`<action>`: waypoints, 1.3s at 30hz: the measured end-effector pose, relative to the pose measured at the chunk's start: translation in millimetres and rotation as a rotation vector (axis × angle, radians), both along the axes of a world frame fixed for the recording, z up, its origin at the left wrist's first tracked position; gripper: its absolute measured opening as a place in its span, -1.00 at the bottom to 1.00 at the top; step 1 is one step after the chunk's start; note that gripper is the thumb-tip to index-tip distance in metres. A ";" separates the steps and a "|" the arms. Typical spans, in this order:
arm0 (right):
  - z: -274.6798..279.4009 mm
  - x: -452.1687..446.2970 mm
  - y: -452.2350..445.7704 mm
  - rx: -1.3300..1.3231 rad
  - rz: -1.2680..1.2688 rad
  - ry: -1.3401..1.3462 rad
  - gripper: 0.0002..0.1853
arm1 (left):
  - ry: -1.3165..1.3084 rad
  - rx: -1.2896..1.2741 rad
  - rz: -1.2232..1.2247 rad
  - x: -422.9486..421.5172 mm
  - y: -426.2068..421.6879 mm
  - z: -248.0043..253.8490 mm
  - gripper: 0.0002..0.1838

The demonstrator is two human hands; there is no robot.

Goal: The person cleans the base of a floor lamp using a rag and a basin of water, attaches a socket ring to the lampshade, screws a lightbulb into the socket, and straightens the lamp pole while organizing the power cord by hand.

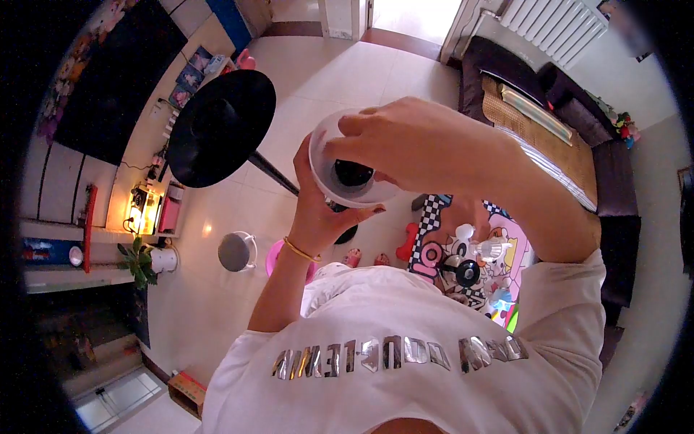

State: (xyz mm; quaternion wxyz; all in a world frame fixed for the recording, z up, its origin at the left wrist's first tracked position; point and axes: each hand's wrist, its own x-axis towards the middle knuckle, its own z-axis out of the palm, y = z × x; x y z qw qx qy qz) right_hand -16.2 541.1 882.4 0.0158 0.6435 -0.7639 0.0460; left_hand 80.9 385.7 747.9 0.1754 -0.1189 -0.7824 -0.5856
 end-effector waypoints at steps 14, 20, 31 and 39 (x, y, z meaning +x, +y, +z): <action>6.3 0.4 -1.2 -0.078 -0.010 0.066 -0.68 | 0.028 -0.003 -0.003 -1.5 -1.2 1.0 0.29; 9.6 -2.9 -1.6 -0.130 -0.002 0.026 -0.72 | 0.014 -0.061 0.024 -2.3 -1.3 5.0 0.31; 3.9 -6.7 -2.3 -0.179 0.041 0.055 -0.74 | 0.004 -0.043 0.022 -2.4 -2.5 0.7 0.31; 1.4 -7.1 0.7 -0.134 -0.002 0.249 -0.85 | 0.001 -0.017 -0.002 -3.0 -3.2 0.9 0.29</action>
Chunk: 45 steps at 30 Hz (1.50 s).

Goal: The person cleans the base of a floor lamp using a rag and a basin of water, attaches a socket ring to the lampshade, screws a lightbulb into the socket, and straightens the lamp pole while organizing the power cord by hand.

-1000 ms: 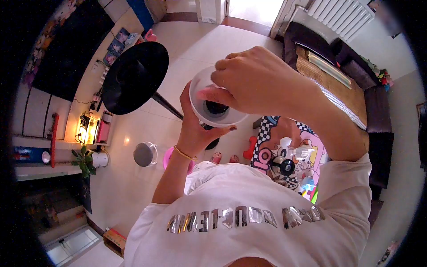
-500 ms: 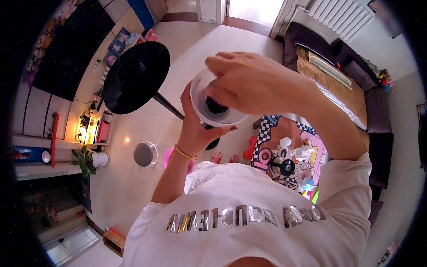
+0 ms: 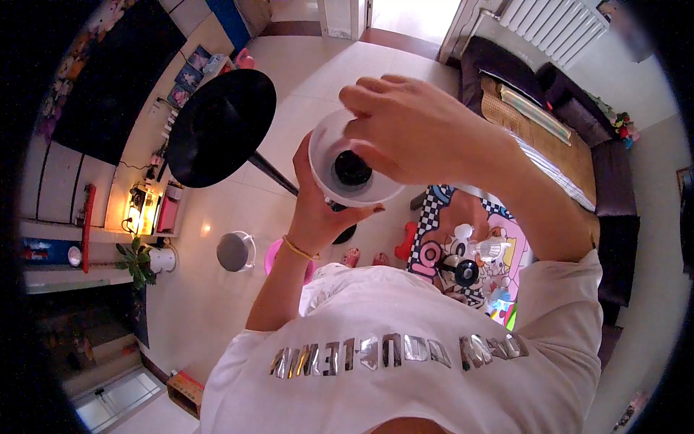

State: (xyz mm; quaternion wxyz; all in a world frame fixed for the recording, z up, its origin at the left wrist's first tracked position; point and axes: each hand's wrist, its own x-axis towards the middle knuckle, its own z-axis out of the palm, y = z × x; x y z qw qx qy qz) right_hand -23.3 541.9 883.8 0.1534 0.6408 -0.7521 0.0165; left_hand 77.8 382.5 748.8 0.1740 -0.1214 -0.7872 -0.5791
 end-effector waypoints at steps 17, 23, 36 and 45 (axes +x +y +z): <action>-0.5 5.4 -5.5 0.095 0.035 -0.266 -0.88 | -0.008 0.019 0.006 1.8 -0.2 3.3 0.30; 4.1 4.3 -7.8 0.082 -0.101 -0.085 -0.73 | -0.012 0.009 0.005 1.9 2.1 1.8 0.31; -1.7 5.7 -7.3 0.045 0.022 -0.247 -0.69 | 0.002 0.035 -0.006 -1.0 -2.8 -4.8 0.33; -5.4 8.5 -7.6 -0.024 0.053 -0.273 -0.64 | 0.004 -0.037 0.017 1.4 -3.1 -0.9 0.32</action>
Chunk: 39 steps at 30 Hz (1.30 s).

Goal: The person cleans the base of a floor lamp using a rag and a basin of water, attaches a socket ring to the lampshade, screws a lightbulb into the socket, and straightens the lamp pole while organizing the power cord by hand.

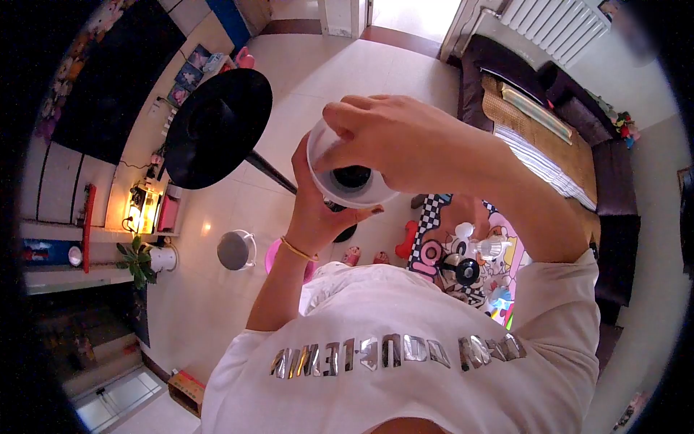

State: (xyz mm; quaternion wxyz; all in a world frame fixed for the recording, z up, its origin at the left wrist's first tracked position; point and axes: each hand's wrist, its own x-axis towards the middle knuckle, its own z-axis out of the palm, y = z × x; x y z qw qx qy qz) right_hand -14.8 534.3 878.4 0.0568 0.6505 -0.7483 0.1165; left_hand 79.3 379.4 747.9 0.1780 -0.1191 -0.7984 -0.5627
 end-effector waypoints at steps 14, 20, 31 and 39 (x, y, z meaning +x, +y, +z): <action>-1.2 -0.3 0.9 0.124 -0.027 0.007 -0.60 | 0.011 -0.071 0.014 0.2 0.4 4.7 0.30; -0.6 0.4 1.4 0.154 -0.097 0.187 -0.63 | -0.029 0.015 -0.012 1.9 2.4 4.9 0.30; 4.3 6.0 2.6 0.256 -0.135 0.197 -0.72 | -0.053 0.080 -0.038 3.6 2.4 1.8 0.34; -0.9 6.0 2.7 -0.013 0.040 0.108 -0.76 | -0.023 0.001 -0.022 3.9 3.4 6.4 0.33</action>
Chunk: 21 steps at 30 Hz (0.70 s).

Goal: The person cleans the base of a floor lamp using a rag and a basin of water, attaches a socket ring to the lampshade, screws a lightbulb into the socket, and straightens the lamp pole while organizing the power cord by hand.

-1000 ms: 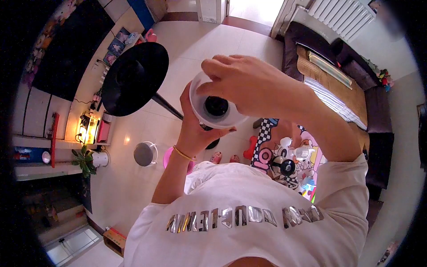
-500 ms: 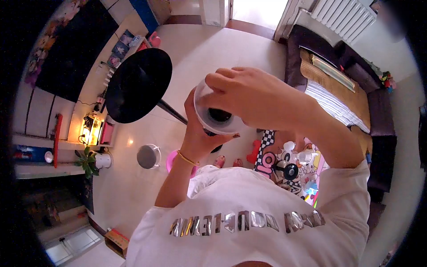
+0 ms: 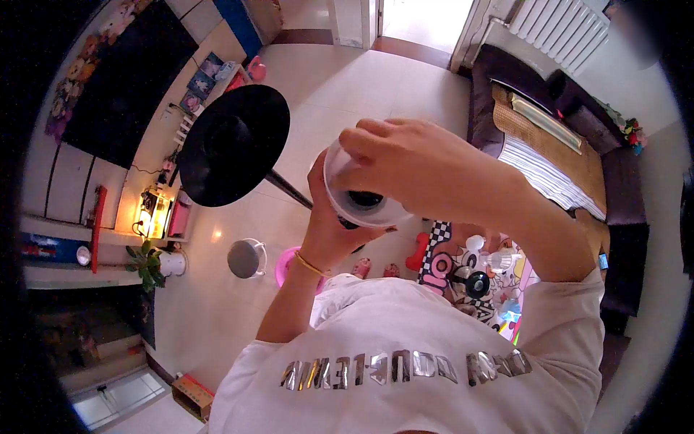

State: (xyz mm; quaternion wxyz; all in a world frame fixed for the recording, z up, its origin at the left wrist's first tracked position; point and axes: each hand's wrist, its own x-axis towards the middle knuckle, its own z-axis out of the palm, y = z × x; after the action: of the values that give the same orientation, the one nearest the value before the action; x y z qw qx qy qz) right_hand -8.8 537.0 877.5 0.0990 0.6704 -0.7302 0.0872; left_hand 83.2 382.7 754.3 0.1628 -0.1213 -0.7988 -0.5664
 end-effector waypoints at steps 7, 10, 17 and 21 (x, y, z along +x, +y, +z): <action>-3.4 -3.0 2.4 0.169 -0.161 0.102 -0.72 | 0.001 0.018 -0.013 -0.9 -0.2 -5.3 0.33; -2.8 -1.6 2.1 0.077 -0.101 0.016 -0.70 | -0.006 -0.007 -0.007 -0.9 -1.2 -5.1 0.33; -5.6 -7.6 1.8 0.087 -0.024 -0.009 -0.77 | 0.008 -0.009 -0.009 -1.9 -0.9 -4.2 0.33; -1.1 -6.3 1.7 0.151 -0.116 0.100 -0.80 | 0.012 0.032 -0.018 -2.6 0.0 -5.3 0.33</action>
State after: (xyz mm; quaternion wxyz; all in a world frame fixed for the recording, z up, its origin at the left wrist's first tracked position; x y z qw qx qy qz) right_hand -15.1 538.7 876.4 0.0895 0.6361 -0.7663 -0.0074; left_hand 80.6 382.8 749.0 0.1645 -0.1292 -0.7873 -0.5800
